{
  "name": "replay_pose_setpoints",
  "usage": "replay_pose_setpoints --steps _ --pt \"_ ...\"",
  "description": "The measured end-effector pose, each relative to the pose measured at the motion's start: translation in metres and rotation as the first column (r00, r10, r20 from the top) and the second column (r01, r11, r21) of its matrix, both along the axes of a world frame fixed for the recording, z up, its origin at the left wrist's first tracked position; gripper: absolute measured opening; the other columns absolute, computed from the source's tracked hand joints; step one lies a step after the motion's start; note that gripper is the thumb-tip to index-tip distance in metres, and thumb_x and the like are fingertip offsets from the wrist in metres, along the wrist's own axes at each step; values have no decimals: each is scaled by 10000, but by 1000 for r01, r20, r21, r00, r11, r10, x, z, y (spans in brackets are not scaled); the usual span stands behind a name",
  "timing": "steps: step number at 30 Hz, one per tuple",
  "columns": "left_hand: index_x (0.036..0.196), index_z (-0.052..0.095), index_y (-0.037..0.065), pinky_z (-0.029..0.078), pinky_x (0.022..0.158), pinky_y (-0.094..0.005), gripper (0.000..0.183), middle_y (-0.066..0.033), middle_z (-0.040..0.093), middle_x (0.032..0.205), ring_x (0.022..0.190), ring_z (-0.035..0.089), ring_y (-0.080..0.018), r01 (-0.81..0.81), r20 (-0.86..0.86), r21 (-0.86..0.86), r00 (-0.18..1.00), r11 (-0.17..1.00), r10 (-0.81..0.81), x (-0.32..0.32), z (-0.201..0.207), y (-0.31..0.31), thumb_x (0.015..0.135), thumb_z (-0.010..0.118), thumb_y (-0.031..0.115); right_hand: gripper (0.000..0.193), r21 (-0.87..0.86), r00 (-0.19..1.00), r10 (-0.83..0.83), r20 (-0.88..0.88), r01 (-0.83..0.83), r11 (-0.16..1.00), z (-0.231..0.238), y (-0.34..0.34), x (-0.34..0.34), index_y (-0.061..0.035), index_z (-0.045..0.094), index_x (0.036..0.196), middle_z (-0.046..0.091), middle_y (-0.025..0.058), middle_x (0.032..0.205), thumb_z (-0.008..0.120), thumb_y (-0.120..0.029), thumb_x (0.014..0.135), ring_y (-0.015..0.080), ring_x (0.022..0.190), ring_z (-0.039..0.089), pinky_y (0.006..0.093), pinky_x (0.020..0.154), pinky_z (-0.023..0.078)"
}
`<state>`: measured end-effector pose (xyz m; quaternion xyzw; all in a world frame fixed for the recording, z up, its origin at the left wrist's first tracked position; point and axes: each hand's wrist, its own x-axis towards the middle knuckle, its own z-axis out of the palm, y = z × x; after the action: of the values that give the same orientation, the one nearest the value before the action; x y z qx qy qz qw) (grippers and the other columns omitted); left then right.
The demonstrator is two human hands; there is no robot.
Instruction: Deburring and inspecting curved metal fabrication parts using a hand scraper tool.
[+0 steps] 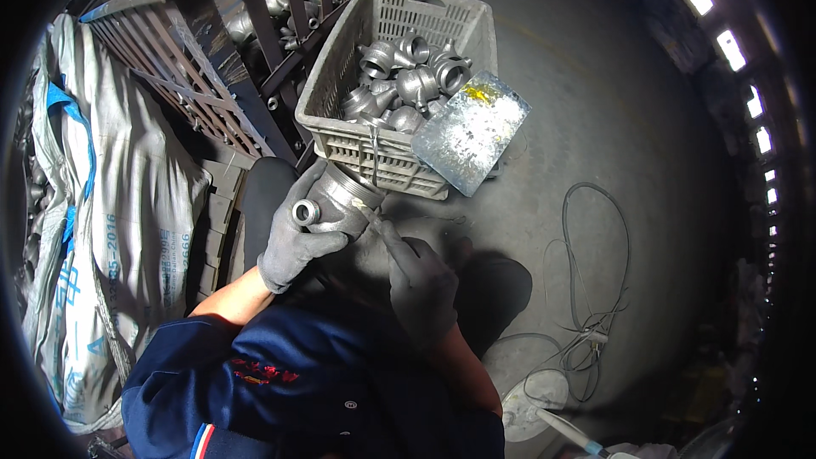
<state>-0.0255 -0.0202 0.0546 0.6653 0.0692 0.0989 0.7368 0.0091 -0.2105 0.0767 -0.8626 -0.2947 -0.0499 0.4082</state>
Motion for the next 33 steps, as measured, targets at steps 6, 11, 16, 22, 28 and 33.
replay_pose_setpoints --steps 6,11,16,22,28,33 --pt "1389 229 -19 350 998 -323 926 -108 455 1280 1175 443 -179 -15 -1 -27 1000 1000 15 0 -2 -1 600 713 9 189 110 987 -8 -163 26 994 4 0 1 12 622 942 582 222 857 514 7 787 354 735 591 337 641 476" --pt "1382 249 -23 344 1000 -324 925 -102 460 1276 1170 447 -179 -1 -36 -34 999 999 -1 1 4 -1 587 721 22 181 56 990 2 -139 6 998 1 -5 2 19 620 941 592 221 853 515 13 794 350 749 596 337 651 475" --pt "1380 258 -22 345 998 -322 926 -102 464 1272 1165 450 -178 35 -40 -64 998 997 -38 0 7 -1 580 723 26 172 142 982 -5 -186 32 989 3 -3 0 18 620 933 593 216 843 515 15 797 353 753 595 337 658 473" --pt "1377 268 -13 350 998 -323 908 -111 466 1273 1170 451 -185 -7 -3 -26 1000 1000 7 1 0 -3 594 724 52 166 110 986 -1 -164 19 994 -1 -4 0 19 615 933 591 213 832 519 13 797 341 741 596 338 647 471" --pt "1367 262 -37 376 977 -308 940 -130 458 1277 1158 466 -197 -20 -65 226 997 974 36 0 19 -4 574 752 92 360 38 993 35 -115 -31 999 -4 -6 1 -55 583 1157 619 171 829 489 7 815 276 729 630 342 651 501" --pt "1359 272 -43 372 981 -308 934 -139 462 1264 1159 464 -197 -45 -17 290 998 956 53 0 12 -3 567 748 92 264 97 989 22 -147 -7 995 -4 -3 0 -16 599 1047 605 187 821 492 8 807 290 712 605 333 637 481"
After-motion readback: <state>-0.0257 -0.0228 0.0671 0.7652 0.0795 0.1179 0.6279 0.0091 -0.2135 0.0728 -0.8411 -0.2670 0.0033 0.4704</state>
